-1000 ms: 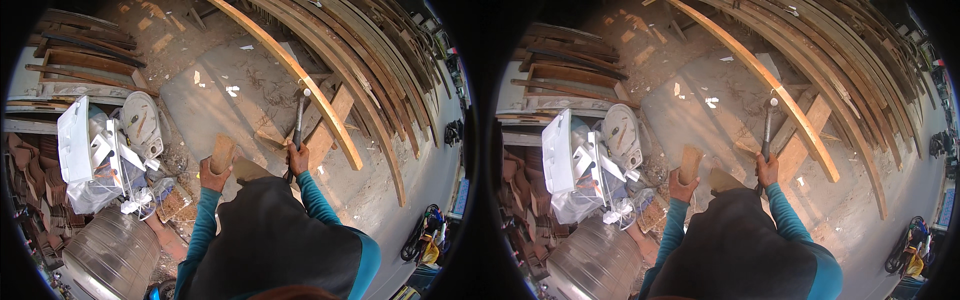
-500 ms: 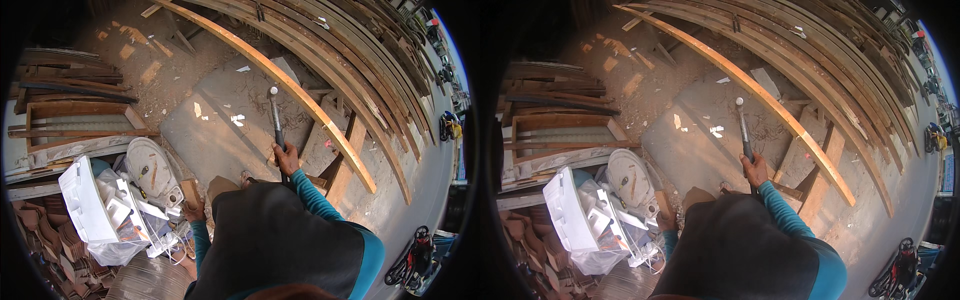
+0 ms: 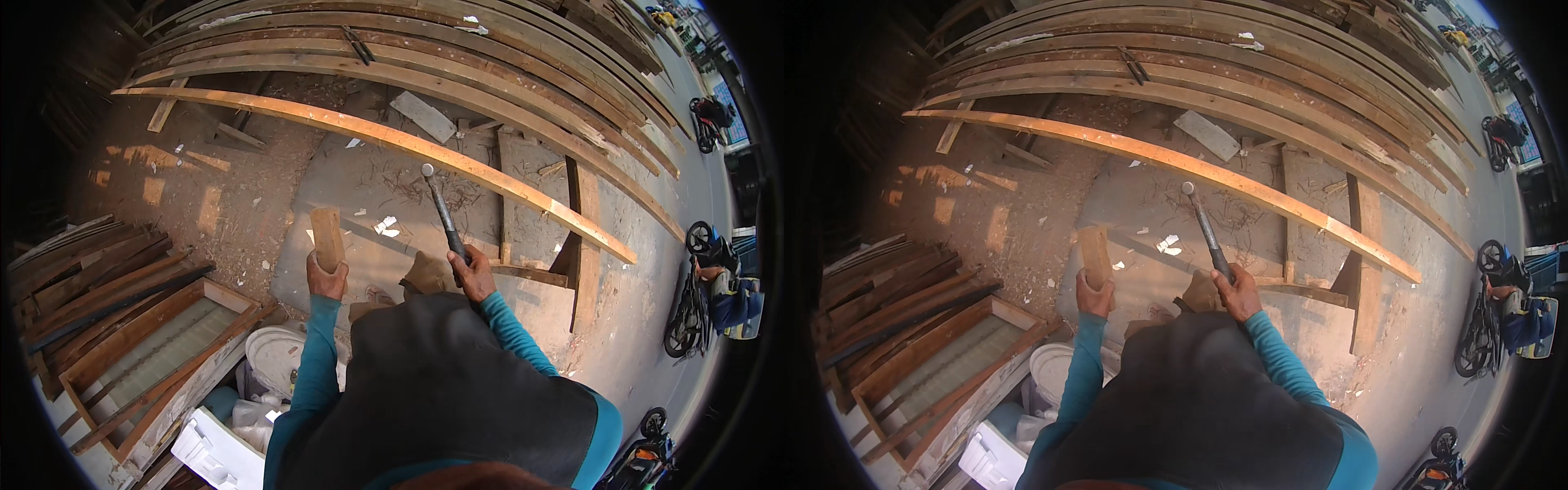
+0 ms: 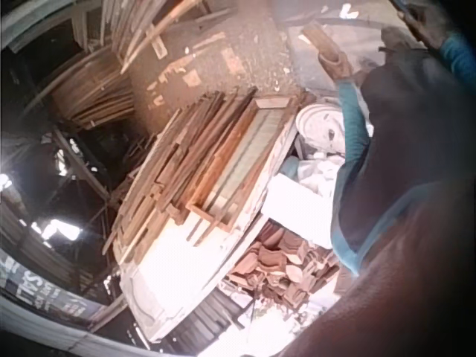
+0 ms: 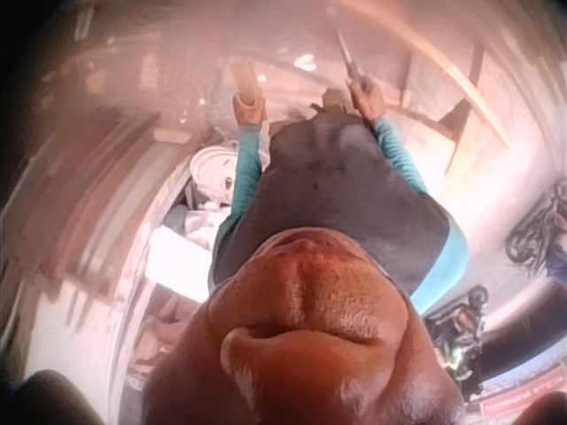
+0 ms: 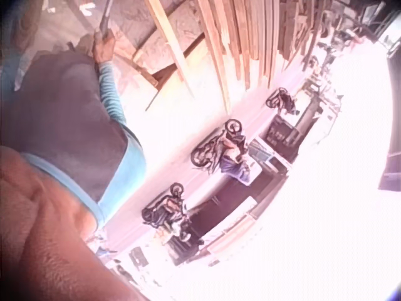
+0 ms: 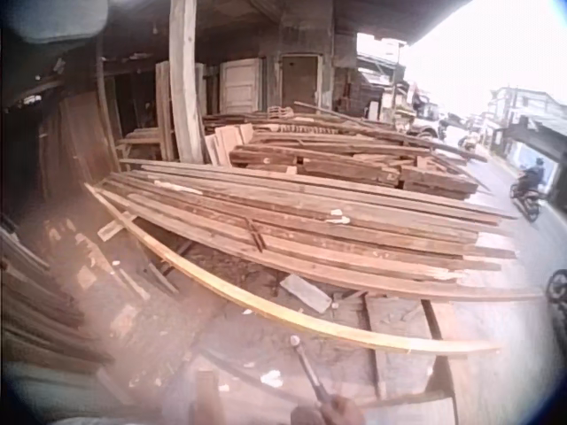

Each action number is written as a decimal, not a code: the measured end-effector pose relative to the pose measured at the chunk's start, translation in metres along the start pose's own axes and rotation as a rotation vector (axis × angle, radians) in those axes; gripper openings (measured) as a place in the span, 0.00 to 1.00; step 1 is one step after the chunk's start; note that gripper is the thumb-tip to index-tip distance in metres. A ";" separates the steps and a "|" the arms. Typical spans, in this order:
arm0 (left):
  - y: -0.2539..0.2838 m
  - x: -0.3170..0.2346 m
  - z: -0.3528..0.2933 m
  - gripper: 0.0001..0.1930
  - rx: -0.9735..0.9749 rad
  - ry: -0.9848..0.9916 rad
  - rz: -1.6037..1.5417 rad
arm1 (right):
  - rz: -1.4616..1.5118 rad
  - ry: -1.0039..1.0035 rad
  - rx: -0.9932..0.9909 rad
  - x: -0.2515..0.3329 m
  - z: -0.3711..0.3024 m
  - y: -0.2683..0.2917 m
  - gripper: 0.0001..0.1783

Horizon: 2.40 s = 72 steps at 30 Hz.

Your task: The person hammers a small piece of wood into a longer wooden beam and uses the claw of the hammer to pry and pull the wood apart while working in an outdoor wood storage area.

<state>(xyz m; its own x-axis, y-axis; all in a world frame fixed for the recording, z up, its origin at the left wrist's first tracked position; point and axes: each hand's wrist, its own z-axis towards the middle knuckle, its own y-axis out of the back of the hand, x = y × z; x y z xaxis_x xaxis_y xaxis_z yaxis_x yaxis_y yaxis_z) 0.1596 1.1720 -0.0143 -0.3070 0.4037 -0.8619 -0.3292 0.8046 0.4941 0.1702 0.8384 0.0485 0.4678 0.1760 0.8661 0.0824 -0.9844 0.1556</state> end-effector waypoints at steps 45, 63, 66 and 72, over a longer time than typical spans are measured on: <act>-0.300 -0.205 0.374 0.44 1.795 -0.837 0.937 | 0.394 0.166 -1.875 0.119 -0.012 -0.008 0.21; -0.313 -0.146 0.411 0.26 1.796 -0.713 0.420 | 0.375 0.103 -1.880 0.112 0.012 -0.038 0.16; -0.286 -0.165 0.386 0.27 1.631 -0.796 0.402 | 0.444 0.052 -1.840 0.101 0.035 -0.043 0.14; -0.259 -0.153 0.366 0.31 1.430 -1.014 0.451 | 0.367 0.045 -1.783 0.124 0.081 -0.037 0.18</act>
<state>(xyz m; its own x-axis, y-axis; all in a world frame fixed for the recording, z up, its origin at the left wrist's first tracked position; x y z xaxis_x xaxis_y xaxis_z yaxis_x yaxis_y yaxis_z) 0.6193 1.0610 -0.0525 0.6397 0.3133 -0.7018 0.7236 0.0622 0.6874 0.2959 0.8965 0.1115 0.2197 0.0045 0.9756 -0.9552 0.2044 0.2142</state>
